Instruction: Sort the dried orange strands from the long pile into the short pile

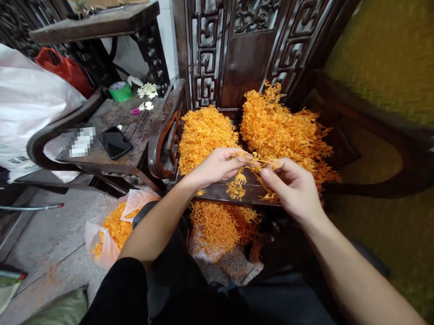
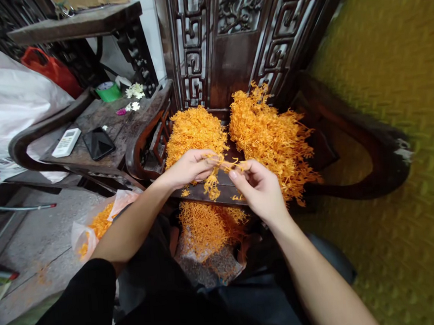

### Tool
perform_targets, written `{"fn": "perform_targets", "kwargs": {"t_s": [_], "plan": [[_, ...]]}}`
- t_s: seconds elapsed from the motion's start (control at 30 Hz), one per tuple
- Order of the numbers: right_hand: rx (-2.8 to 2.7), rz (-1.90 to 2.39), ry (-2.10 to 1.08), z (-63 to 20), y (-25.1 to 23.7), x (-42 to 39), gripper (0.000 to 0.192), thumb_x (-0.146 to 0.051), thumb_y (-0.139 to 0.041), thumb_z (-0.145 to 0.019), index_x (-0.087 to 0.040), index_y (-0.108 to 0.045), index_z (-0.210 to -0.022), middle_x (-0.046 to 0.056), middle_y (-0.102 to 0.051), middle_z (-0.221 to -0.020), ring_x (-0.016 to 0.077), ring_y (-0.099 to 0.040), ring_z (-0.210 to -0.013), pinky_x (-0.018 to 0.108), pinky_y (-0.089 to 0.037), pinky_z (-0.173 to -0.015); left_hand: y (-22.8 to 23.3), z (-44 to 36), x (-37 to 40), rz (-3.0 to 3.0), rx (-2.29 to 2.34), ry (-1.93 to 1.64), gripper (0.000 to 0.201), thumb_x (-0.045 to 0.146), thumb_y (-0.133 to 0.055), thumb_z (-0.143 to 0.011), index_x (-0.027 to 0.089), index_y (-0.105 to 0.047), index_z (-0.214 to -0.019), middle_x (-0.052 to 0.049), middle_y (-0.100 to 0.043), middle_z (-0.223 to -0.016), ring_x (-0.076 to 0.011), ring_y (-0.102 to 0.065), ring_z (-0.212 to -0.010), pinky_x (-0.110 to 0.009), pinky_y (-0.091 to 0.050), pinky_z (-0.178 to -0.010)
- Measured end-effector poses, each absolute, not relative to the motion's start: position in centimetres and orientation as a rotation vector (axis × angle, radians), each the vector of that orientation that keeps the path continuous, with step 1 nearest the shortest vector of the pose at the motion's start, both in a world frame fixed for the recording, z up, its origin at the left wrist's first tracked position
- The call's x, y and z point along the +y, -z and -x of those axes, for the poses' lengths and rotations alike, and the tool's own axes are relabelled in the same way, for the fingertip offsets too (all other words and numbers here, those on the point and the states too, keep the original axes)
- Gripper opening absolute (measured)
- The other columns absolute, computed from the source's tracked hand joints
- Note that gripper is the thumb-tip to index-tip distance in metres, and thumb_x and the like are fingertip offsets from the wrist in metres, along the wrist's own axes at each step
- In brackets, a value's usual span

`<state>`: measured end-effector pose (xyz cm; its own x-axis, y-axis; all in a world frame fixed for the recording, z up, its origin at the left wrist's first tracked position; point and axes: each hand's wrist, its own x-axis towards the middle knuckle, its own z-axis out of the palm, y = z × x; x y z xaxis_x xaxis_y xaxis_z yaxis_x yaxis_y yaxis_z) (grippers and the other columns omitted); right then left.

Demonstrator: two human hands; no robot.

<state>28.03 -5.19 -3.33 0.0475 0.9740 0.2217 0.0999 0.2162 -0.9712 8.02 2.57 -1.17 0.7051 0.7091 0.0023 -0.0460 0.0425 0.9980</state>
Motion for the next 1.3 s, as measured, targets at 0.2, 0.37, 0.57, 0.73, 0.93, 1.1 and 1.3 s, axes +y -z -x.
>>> {"fn": "perform_targets", "kwargs": {"t_s": [0.2, 0.37, 0.57, 0.73, 0.93, 1.1, 1.3], "plan": [[-1.601, 1.179, -0.622, -28.2, 2.9, -5.7, 0.014, -0.033, -0.068, -0.096, -0.022, -0.067, -0.088, 0.002, -0.065, -0.083, 0.0154, -0.057, -0.071, 0.03, -0.045, -0.065, 0.9, -8.7, 2.2, -1.696, 0.612, -0.663, 0.018, 0.03, -0.068, -0.093, 0.016, -0.076, -0.101, -0.004, -0.072, -0.09, -0.0116, -0.064, -0.083, -0.027, -0.051, -0.081], [-1.778, 1.08, -0.53, -28.6, 2.4, -5.9, 0.007, -0.02, -0.066, -0.095, -0.022, -0.07, -0.09, 0.006, -0.071, -0.098, 0.0188, -0.067, -0.088, 0.033, -0.051, -0.078, 1.1, -8.8, 2.1, -1.938, 0.535, -0.814, 0.018, 0.031, -0.071, -0.092, 0.015, -0.077, -0.087, -0.01, -0.069, -0.107, -0.0171, -0.064, -0.103, -0.036, -0.049, -0.1], [-1.907, 0.993, -0.446, -29.3, 2.1, -6.1, 0.009, -0.015, -0.065, -0.093, -0.022, -0.07, -0.092, 0.007, -0.072, -0.099, 0.0208, -0.07, -0.089, 0.035, -0.056, -0.08, 0.6, -8.2, 1.6, -2.114, 0.473, -0.765, 0.018, 0.034, -0.069, -0.094, 0.018, -0.077, -0.093, -0.009, -0.068, -0.108, -0.018, -0.064, -0.104, -0.036, -0.05, -0.099], [-2.058, 0.953, -0.317, -30.1, 2.3, -6.2, 0.013, -0.015, -0.064, -0.094, -0.023, -0.072, -0.1, 0.006, -0.075, -0.098, 0.0191, -0.073, -0.084, 0.032, -0.058, -0.075, -0.2, -8.3, 0.9, -2.26, 0.47, -0.658, 0.023, 0.032, -0.061, -0.099, 0.016, -0.076, -0.096, -0.009, -0.073, -0.104, -0.0173, -0.067, -0.097, -0.033, -0.051, -0.093], [-2.224, 1.012, -0.043, -31.9, 2.8, -6.1, 0.021, -0.018, -0.063, -0.094, -0.024, -0.075, -0.11, 0.008, -0.079, -0.111, 0.0213, -0.077, -0.087, 0.033, -0.06, -0.072, 0.5, -8.8, 0.1, -2.47, 0.489, -0.511, 0.029, 0.034, -0.052, -0.104, 0.014, -0.074, -0.103, -0.011, -0.072, -0.102, -0.0199, -0.066, -0.097, -0.034, -0.051, -0.091], [-2.31, 0.986, 0.033, -32.2, 3.0, -6.3, 0.021, -0.013, -0.061, -0.094, -0.023, -0.073, -0.109, 0.007, -0.079, -0.11, 0.0209, -0.078, -0.083, 0.031, -0.058, -0.067, 1.0, -8.8, 0.2, -2.355, 0.419, -0.473, 0.027, 0.034, -0.053, -0.103, 0.016, -0.074, -0.104, -0.009, -0.074, -0.106, -0.0169, -0.066, -0.098, -0.031, -0.05, -0.094], [-2.13, 1.019, -0.119, -30.8, 3.3, -6.7, 0.013, -0.011, -0.062, -0.092, -0.022, -0.068, -0.094, 0.005, -0.079, -0.097, 0.0185, -0.077, -0.081, 0.028, -0.056, -0.065, 0.0, -8.9, 0.1, -2.203, 0.515, -0.479, 0.03, 0.039, -0.053, -0.103, 0.018, -0.074, -0.1, -0.006, -0.075, -0.103, -0.0153, -0.066, -0.095, -0.03, -0.049, -0.09]]}}
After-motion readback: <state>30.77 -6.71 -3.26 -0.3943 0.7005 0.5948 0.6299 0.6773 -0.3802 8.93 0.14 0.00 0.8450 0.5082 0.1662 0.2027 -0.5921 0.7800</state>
